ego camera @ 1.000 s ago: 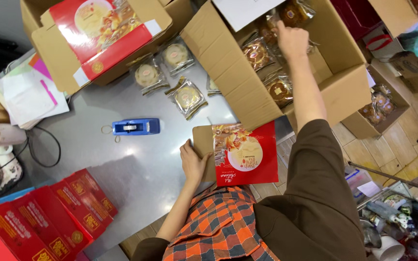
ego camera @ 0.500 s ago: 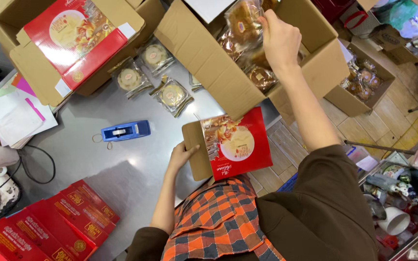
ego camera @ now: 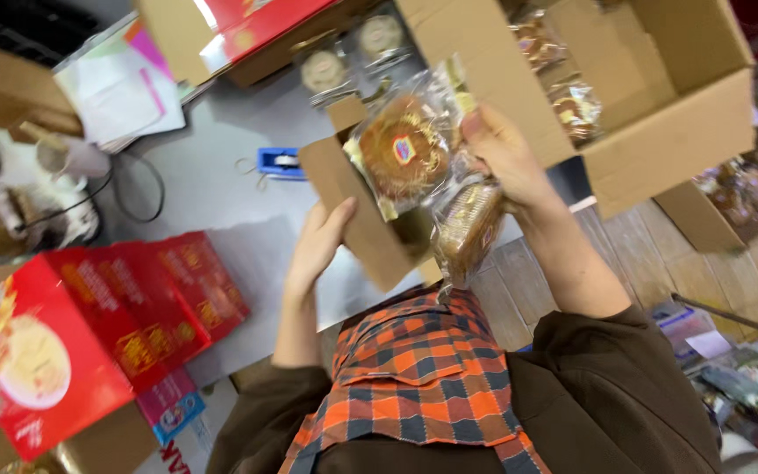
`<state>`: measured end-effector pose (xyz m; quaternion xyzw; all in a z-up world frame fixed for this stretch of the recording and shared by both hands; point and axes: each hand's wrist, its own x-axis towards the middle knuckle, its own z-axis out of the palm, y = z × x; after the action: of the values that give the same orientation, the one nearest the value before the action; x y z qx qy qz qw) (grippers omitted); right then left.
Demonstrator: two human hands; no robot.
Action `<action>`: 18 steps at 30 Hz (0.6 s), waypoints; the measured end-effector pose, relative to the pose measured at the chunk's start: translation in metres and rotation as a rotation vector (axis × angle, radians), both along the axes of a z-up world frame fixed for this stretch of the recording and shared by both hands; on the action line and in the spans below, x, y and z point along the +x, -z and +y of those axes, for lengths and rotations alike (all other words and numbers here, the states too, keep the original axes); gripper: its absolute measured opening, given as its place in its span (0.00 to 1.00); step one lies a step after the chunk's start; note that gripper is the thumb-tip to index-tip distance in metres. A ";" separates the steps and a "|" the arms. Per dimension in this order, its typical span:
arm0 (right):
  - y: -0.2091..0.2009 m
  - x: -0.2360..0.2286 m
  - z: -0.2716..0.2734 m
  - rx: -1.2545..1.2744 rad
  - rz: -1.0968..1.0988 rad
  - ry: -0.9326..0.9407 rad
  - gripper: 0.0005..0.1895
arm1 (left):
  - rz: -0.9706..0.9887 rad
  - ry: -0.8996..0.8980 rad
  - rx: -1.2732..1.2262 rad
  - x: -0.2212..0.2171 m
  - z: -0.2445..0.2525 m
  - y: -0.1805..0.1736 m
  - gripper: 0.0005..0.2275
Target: The person packs individually wrapped baked goods into red rectangular boxes. They place the items inside, fold the box flaps, and seal the boxes using a blue tape dispenser. The process is repeated for multiple boxes on a metal table.
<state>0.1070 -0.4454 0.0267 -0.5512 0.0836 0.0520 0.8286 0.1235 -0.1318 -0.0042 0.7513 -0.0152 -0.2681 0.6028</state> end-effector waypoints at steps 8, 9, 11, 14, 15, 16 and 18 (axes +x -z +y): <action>0.082 0.033 -0.001 -0.540 -0.039 -0.121 0.17 | 0.094 -0.142 -0.228 -0.031 -0.031 0.062 0.14; 0.069 0.032 -0.016 -0.738 -0.065 -0.134 0.17 | 0.105 -0.129 -0.259 -0.034 -0.037 0.054 0.14; 0.039 0.029 -0.028 -1.089 -0.165 -0.118 0.17 | 0.120 -0.100 -0.324 -0.034 -0.051 0.036 0.14; 0.019 0.022 -0.002 -1.476 -0.226 -0.037 0.16 | 0.075 -0.048 -0.324 -0.037 -0.072 0.019 0.15; 0.022 0.023 0.014 -1.562 -0.150 -0.014 0.16 | 0.105 -0.048 -0.285 -0.036 -0.077 0.017 0.15; 0.026 0.023 0.023 -1.648 -0.074 0.006 0.16 | 0.135 -0.050 -0.246 -0.037 -0.083 0.016 0.16; 0.043 0.017 0.046 -1.717 -0.233 0.010 0.14 | 0.161 -0.060 -0.226 -0.041 -0.089 0.019 0.15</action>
<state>0.1243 -0.3996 -0.0167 -0.9875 0.0109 -0.0895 0.1290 0.0825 -0.2211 -0.0235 0.6547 0.0257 -0.3058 0.6908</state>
